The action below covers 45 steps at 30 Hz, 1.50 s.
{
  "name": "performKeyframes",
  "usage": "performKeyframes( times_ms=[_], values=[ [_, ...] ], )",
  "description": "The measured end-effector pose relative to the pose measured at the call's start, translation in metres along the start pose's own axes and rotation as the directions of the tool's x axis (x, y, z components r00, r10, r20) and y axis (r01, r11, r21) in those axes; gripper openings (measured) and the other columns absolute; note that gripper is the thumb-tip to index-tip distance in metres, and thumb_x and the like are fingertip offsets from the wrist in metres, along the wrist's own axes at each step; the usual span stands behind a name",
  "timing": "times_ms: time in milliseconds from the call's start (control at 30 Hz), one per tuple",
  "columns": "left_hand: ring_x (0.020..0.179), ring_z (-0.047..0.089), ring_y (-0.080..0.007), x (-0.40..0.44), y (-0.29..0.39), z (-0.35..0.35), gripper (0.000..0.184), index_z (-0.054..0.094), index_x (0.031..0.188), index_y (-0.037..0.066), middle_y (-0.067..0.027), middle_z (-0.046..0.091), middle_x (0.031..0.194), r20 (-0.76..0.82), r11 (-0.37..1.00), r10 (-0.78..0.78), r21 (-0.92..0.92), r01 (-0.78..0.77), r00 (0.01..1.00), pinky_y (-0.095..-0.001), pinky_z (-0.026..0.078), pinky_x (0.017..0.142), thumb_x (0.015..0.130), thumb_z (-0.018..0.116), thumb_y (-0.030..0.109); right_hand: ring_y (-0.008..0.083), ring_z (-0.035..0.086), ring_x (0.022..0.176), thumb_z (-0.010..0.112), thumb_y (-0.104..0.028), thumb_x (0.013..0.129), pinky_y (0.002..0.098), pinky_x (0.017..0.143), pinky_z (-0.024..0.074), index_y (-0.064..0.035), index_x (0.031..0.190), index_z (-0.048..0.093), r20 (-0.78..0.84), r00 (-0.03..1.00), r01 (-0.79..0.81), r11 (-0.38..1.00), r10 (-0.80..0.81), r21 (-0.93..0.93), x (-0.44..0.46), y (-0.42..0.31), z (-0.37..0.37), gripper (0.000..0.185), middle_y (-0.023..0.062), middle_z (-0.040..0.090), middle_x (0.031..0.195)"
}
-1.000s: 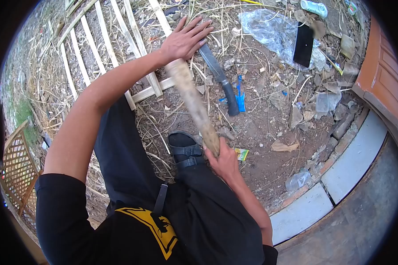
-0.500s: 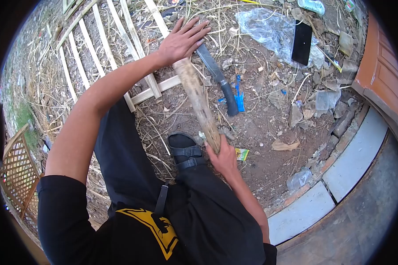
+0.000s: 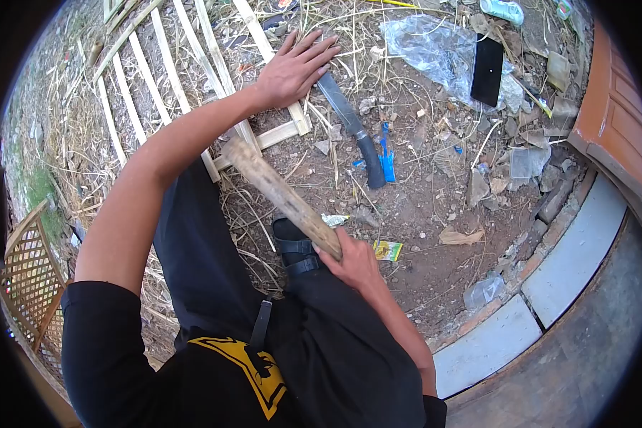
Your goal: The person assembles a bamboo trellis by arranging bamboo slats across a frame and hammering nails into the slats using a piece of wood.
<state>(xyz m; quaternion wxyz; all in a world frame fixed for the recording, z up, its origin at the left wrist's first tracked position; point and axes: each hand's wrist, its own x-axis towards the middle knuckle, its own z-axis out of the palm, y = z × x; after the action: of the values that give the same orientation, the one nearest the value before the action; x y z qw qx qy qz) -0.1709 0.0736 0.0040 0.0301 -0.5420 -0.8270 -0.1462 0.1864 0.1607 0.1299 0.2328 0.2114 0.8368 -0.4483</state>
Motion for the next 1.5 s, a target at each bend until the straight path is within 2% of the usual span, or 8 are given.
performKeyframes(
  times_ms=[100, 300, 333, 433, 1033, 1100, 1200, 1500],
  values=[
    [0.154, 0.020, -0.0285, 0.001, -0.001, 0.001, 0.051, 0.032, 0.158, 0.020, -0.0036, 0.029, 0.166, 0.010, 1.000, 0.001, 0.022, -0.001, 1.000, -0.0541, 0.008, 0.126, 0.108, 0.036, 0.029, 0.0498, 0.067, 0.070, 0.073, -0.039, 0.089, 0.0530, 0.061, 0.0521, 0.0007, 0.104, 0.058, -0.150, 0.986, -0.069, 0.996, 0.078, 0.063, 0.008, 0.012, 0.014, 0.045, 0.0294, 0.065, 0.072],
    [0.154, 0.021, -0.0290, 0.000, 0.002, -0.001, 0.052, 0.032, 0.158, 0.018, -0.0037, 0.028, 0.166, 0.011, 1.000, 0.004, -0.004, -0.004, 1.000, -0.0547, 0.008, 0.126, 0.108, 0.037, 0.028, 0.0507, 0.067, 0.071, 0.072, -0.040, 0.089, 0.0528, 0.062, 0.0524, 0.0019, 0.110, 0.059, 0.073, 0.997, -0.010, 1.000, 0.012, -0.027, -0.001, 0.004, 0.005, 0.049, 0.0308, 0.065, 0.072],
    [0.154, 0.020, -0.0292, 0.000, 0.003, 0.000, 0.052, 0.032, 0.158, 0.018, -0.0038, 0.029, 0.166, 0.008, 1.000, 0.009, -0.002, -0.009, 1.000, -0.0549, 0.009, 0.126, 0.108, 0.037, 0.028, 0.0498, 0.067, 0.071, 0.072, -0.040, 0.090, 0.0521, 0.062, 0.0526, 0.0014, 0.110, 0.059, -0.031, 0.978, -0.202, 0.976, 0.205, 0.085, 0.002, 0.007, 0.009, 0.048, 0.0298, 0.066, 0.073],
    [0.154, 0.021, -0.0295, 0.001, -0.003, -0.002, 0.052, 0.031, 0.158, 0.017, -0.0042, 0.029, 0.165, 0.004, 1.000, 0.004, 0.011, -0.004, 1.000, -0.0553, 0.010, 0.125, 0.108, 0.036, 0.028, 0.0491, 0.067, 0.072, 0.072, -0.042, 0.089, 0.0518, 0.064, 0.0529, 0.0009, 0.110, 0.059, -0.054, 0.998, -0.034, 0.992, 0.041, 0.118, -0.003, 0.002, 0.010, 0.049, 0.0298, 0.067, 0.076],
    [0.154, 0.020, -0.0293, 0.002, 0.000, -0.001, 0.051, 0.032, 0.158, 0.018, -0.0030, 0.027, 0.166, 0.018, 1.000, 0.005, 0.022, -0.006, 1.000, -0.0549, 0.008, 0.126, 0.108, 0.035, 0.030, 0.0448, 0.070, 0.073, 0.073, -0.039, 0.090, 0.0495, 0.063, 0.0541, -0.0007, 0.114, 0.059, 0.172, 0.984, 0.031, 0.998, -0.039, 0.050, -0.018, -0.007, 0.008, 0.047, 0.0236, 0.070, 0.080],
    [0.154, 0.020, -0.0290, 0.003, -0.001, -0.001, 0.051, 0.033, 0.158, 0.018, -0.0033, 0.028, 0.166, 0.009, 1.000, 0.001, 0.024, -0.001, 1.000, -0.0551, 0.010, 0.126, 0.108, 0.035, 0.030, 0.0446, 0.070, 0.072, 0.075, -0.033, 0.089, 0.0485, 0.062, 0.0548, -0.0015, 0.115, 0.056, -0.088, 0.977, 0.194, 0.981, -0.196, -0.031, -0.024, -0.010, 0.005, 0.045, 0.0247, 0.069, 0.080],
    [0.154, 0.021, -0.0283, 0.001, -0.003, 0.004, 0.050, 0.034, 0.157, 0.019, -0.0032, 0.029, 0.165, -0.010, 1.000, 0.009, 0.009, -0.009, 1.000, -0.0555, 0.013, 0.125, 0.108, 0.036, 0.029, 0.0446, 0.070, 0.072, 0.074, -0.030, 0.090, 0.0489, 0.061, 0.0548, -0.0019, 0.115, 0.054, -0.247, 0.965, 0.095, 0.996, -0.092, -0.001, -0.023, -0.006, 0.002, 0.043, 0.0263, 0.068, 0.079],
    [0.152, 0.028, -0.0291, 0.006, -0.005, 0.004, 0.048, 0.042, 0.153, 0.019, -0.0015, 0.042, 0.159, -0.048, 0.987, -0.047, -0.157, 0.039, 0.998, -0.0572, 0.011, 0.125, 0.109, 0.033, 0.034, 0.0473, 0.068, 0.071, 0.072, -0.027, 0.091, 0.0516, 0.061, 0.0526, -0.0004, 0.112, 0.054, -0.245, 0.969, -0.031, 0.984, -0.013, -0.175, -0.006, 0.019, -0.007, 0.038, 0.0291, 0.067, 0.080]
  ],
)
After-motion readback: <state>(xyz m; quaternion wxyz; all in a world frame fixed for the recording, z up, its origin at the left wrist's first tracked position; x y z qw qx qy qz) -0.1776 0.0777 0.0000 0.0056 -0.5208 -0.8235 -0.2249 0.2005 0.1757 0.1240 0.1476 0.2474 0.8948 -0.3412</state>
